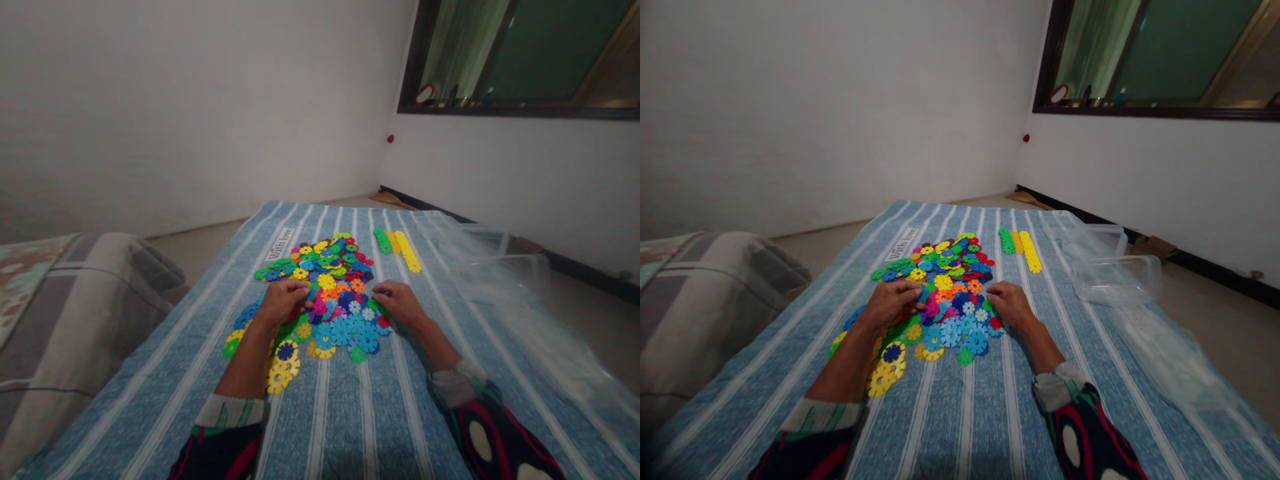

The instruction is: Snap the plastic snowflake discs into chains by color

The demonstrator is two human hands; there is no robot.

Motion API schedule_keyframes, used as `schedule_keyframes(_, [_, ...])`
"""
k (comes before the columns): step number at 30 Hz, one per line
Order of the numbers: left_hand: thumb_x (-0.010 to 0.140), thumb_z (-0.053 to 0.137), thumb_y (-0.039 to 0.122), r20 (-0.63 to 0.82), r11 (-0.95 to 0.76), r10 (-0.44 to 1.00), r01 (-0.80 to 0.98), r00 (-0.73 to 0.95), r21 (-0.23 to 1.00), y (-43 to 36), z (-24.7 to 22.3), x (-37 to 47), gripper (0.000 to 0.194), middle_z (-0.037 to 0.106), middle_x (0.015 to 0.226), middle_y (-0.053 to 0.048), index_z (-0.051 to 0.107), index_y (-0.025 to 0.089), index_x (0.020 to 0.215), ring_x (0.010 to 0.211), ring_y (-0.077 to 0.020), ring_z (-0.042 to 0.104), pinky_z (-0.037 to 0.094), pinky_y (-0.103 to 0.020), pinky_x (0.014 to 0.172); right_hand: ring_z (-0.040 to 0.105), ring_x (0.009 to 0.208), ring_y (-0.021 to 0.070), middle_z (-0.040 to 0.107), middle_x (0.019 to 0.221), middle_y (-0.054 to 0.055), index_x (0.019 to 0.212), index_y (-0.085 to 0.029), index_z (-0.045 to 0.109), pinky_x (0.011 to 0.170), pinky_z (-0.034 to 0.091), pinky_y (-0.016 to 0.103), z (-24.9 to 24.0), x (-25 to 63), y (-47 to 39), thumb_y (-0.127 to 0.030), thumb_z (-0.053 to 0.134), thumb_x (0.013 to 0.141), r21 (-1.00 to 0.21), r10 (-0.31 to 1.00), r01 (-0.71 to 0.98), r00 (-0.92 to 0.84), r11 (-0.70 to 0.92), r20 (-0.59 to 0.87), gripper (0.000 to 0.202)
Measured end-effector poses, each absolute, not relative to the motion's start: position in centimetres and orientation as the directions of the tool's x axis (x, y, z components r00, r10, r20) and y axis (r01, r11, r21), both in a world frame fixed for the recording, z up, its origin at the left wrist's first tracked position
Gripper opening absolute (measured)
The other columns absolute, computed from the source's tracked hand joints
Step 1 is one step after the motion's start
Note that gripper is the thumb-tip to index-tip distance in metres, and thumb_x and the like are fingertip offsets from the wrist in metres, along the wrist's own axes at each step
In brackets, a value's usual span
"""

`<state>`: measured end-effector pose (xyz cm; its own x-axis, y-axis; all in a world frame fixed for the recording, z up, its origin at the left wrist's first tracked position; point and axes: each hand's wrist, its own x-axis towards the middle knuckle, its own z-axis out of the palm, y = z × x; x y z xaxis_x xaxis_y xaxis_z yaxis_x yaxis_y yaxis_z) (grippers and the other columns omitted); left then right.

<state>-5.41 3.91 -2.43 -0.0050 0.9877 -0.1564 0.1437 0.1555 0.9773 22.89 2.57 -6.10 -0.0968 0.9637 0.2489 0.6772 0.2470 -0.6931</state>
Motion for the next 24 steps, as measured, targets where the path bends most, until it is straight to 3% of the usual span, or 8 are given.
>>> schedule_keyframes(7, [0.06, 0.075, 0.031, -0.149, 0.148, 0.989, 0.172, -0.006, 0.974, 3.9, -2.3, -5.6, 0.023, 0.068, 0.053, -0.001, 0.065, 0.014, 0.073, 0.052, -0.0151, 0.066, 0.048, -0.022, 0.049, 0.065, 0.084, 0.0185, 0.071, 0.089, 0.003, 0.085, -0.019, 0.075, 0.082, 0.048, 0.031, -6.5, 23.1, 2.8, -0.019, 0.06, 0.075, -0.68, 0.949, 0.665, -0.165, 0.309, 0.269, 0.018])
schedule_keyframes(12, [0.059, 0.075, 0.031, -0.136, 0.137, 0.991, 0.178, -0.016, 0.975, 3.9, -2.4, -5.7, 0.024, 0.068, 0.053, -0.001, 0.064, 0.015, 0.072, 0.054, -0.0161, 0.067, 0.048, -0.022, 0.048, 0.064, 0.089, 0.0199, 0.068, 0.092, 0.004, 0.083, -0.019, 0.075, 0.085, 0.047, 0.032, -5.9, 23.4, 2.5, -0.018, 0.068, 0.071, -0.667, 0.906, 0.621, -0.359, 0.412, 0.225, 0.014])
schedule_keyframes(16, [0.06, 0.073, 0.03, -0.136, 0.136, 0.991, 0.183, -0.013, 0.974, 3.9, -2.4, -5.6, 0.022, 0.067, 0.053, 0.0, 0.064, 0.014, 0.071, 0.053, -0.0155, 0.067, 0.048, -0.021, 0.049, 0.061, 0.102, 0.0244, 0.066, 0.107, 0.006, 0.098, -0.02, 0.074, 0.092, 0.044, 0.036, -5.9, 23.3, 2.3, -0.021, 0.078, 0.063, -0.622, 0.888, 0.65, -0.425, 0.436, 0.179, 0.035])
schedule_keyframes(24, [0.058, 0.075, 0.031, -0.121, 0.126, 0.992, 0.148, -0.038, 0.981, 3.8, -2.2, -5.7, 0.024, 0.067, 0.053, 0.0, 0.065, 0.014, 0.073, 0.051, -0.0152, 0.066, 0.046, -0.02, 0.046, 0.061, 0.095, 0.021, 0.067, 0.1, 0.007, 0.094, -0.018, 0.074, 0.087, 0.044, 0.032, -6.3, 22.3, 2.4, -0.019, 0.065, 0.078, -0.529, 0.924, 0.758, -0.318, 0.382, 0.211, 0.018])
